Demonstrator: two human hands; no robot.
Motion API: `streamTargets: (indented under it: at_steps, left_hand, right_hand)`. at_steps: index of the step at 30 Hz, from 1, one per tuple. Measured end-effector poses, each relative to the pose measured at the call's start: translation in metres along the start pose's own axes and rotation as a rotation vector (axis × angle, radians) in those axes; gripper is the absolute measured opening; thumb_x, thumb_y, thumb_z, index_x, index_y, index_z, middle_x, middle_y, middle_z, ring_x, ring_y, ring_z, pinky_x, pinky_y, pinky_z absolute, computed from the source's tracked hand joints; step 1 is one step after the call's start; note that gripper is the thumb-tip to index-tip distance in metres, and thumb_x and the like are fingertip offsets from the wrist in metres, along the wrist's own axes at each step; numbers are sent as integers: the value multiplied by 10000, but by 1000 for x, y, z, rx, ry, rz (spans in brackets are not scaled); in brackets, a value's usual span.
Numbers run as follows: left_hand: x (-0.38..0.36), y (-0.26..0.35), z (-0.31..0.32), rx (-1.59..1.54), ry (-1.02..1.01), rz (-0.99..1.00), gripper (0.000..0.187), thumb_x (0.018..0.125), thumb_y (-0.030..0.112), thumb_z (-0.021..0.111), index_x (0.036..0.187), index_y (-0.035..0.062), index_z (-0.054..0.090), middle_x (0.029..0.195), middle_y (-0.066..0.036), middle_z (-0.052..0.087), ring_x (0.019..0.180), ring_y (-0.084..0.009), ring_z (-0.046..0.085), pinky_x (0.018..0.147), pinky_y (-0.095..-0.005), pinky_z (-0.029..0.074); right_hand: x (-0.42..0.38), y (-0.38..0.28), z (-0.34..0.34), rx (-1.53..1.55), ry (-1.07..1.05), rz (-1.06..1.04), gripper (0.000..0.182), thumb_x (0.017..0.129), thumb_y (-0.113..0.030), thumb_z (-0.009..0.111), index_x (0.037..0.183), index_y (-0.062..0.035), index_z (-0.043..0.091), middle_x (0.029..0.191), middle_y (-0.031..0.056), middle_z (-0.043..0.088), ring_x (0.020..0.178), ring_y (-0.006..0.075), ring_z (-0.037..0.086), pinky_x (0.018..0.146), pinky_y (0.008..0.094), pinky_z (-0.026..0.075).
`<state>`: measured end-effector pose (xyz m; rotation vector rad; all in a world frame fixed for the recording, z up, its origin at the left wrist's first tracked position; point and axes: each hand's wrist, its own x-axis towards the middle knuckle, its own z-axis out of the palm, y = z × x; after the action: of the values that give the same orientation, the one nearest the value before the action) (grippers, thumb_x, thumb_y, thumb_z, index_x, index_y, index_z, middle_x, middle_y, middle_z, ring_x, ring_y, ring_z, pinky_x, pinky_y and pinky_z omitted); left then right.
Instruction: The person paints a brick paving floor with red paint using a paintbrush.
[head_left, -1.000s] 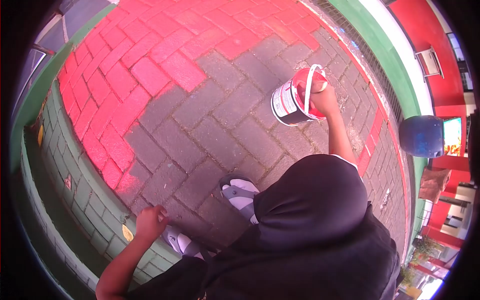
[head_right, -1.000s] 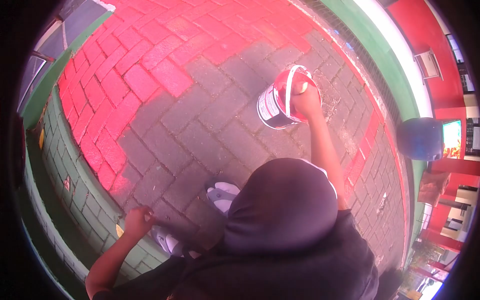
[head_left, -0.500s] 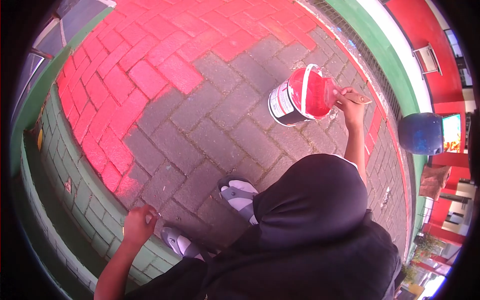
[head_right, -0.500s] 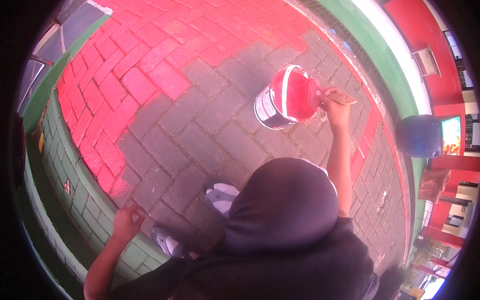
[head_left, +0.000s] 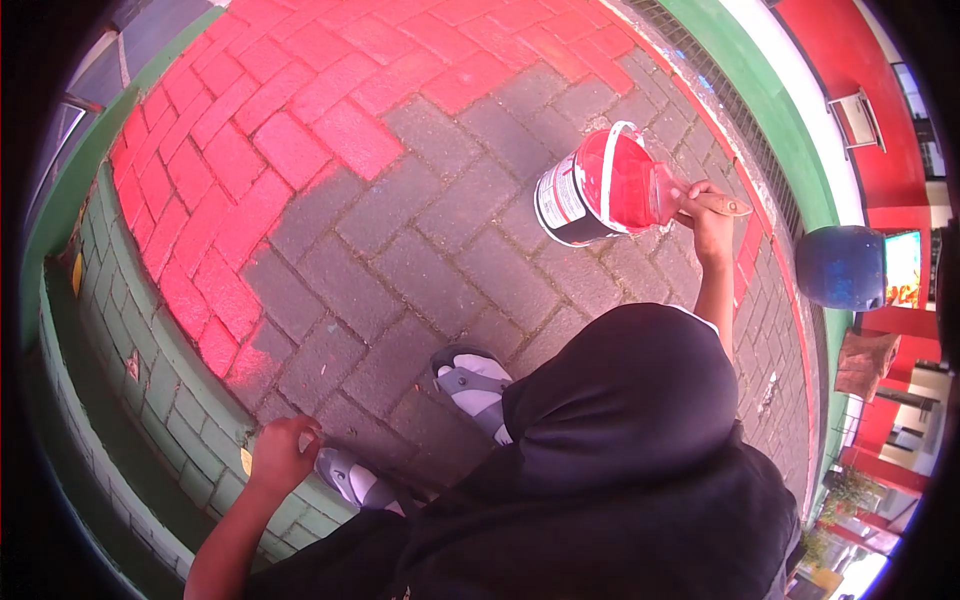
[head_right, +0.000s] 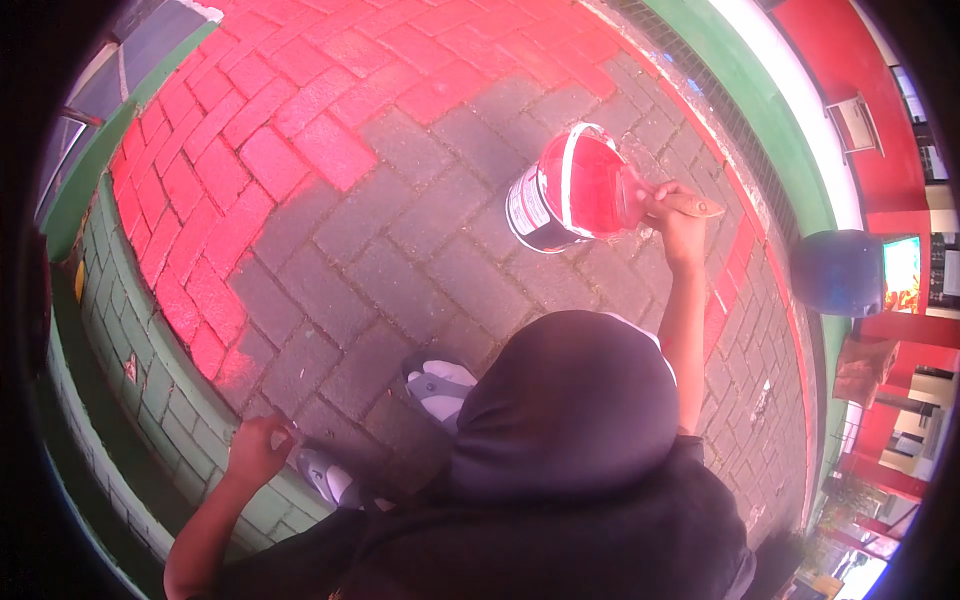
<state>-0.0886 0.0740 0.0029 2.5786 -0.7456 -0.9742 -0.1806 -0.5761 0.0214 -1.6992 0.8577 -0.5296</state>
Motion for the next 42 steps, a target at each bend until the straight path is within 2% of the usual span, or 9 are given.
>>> streamTargets:
  at_steps: [10,27,30,32,34,36,37,40,42]
  left_hand:
    - [-3,-11,6,-29,-1,-24,200,760,94,748,949,74,686,832,-108,730,859,-350,689,802,-460,550]
    - [-11,-34,23,-79,-113,-2,185,778,102,734,955,61,703,847,-108,738,826,-334,711,774,-422,558]
    - [-2,-51,30,50,-111,-48,272,792,159,725,1049,81,680,1000,-145,709,977,-361,675,862,-458,541]
    - [18,-54,35,123,-173,-75,482,805,178,724,1259,92,584,1322,-173,588,1195,-363,586,981,-474,504]
    - [34,-38,39,130,56,22,650,840,188,716,1434,122,460,1489,-150,442,1326,-351,496,1046,-461,476]
    - [63,-42,49,224,191,127,679,863,217,709,1474,130,426,1533,-148,387,1375,-360,444,1100,-457,434]
    - [76,-50,57,281,239,215,678,872,236,706,1478,124,422,1545,-151,371,1385,-368,427,1128,-458,408]
    - [104,-64,86,197,338,228,682,904,348,665,1485,93,416,1600,-191,285,1443,-387,351,1175,-496,330]
    - [107,-45,97,173,469,36,746,915,414,637,1521,75,364,1630,-188,228,1482,-381,283,1196,-498,291]
  right_hand:
    - [15,57,-33,441,95,151,257,878,-20,700,917,-145,479,937,42,651,936,209,677,775,406,566]
    - [12,73,-47,473,26,22,246,873,-4,711,849,-148,514,988,62,698,941,196,685,823,440,570]
    - [27,107,-64,758,8,-22,134,872,-60,733,899,-121,616,1067,43,732,1042,173,663,998,404,476]
    - [32,115,-73,812,8,-32,379,927,-50,664,1304,-84,646,1264,79,681,1160,198,629,993,325,473]
    - [45,130,-100,982,-53,44,371,985,-98,629,1354,-66,612,1292,82,661,1149,152,623,952,289,493]
    - [29,82,-62,1125,129,35,229,975,-118,665,1185,-28,684,1067,84,740,909,153,697,869,266,536]
    - [38,84,-70,1155,-34,17,205,976,-144,672,1137,-20,695,1021,95,754,875,173,719,826,265,566]
    - [35,17,-13,1085,-208,-62,439,1023,-163,585,1405,30,487,1309,149,646,1080,209,686,843,292,599]
    - [43,-41,30,1022,-503,-56,479,1024,-182,585,1436,24,452,1353,155,614,1134,233,661,900,336,586]
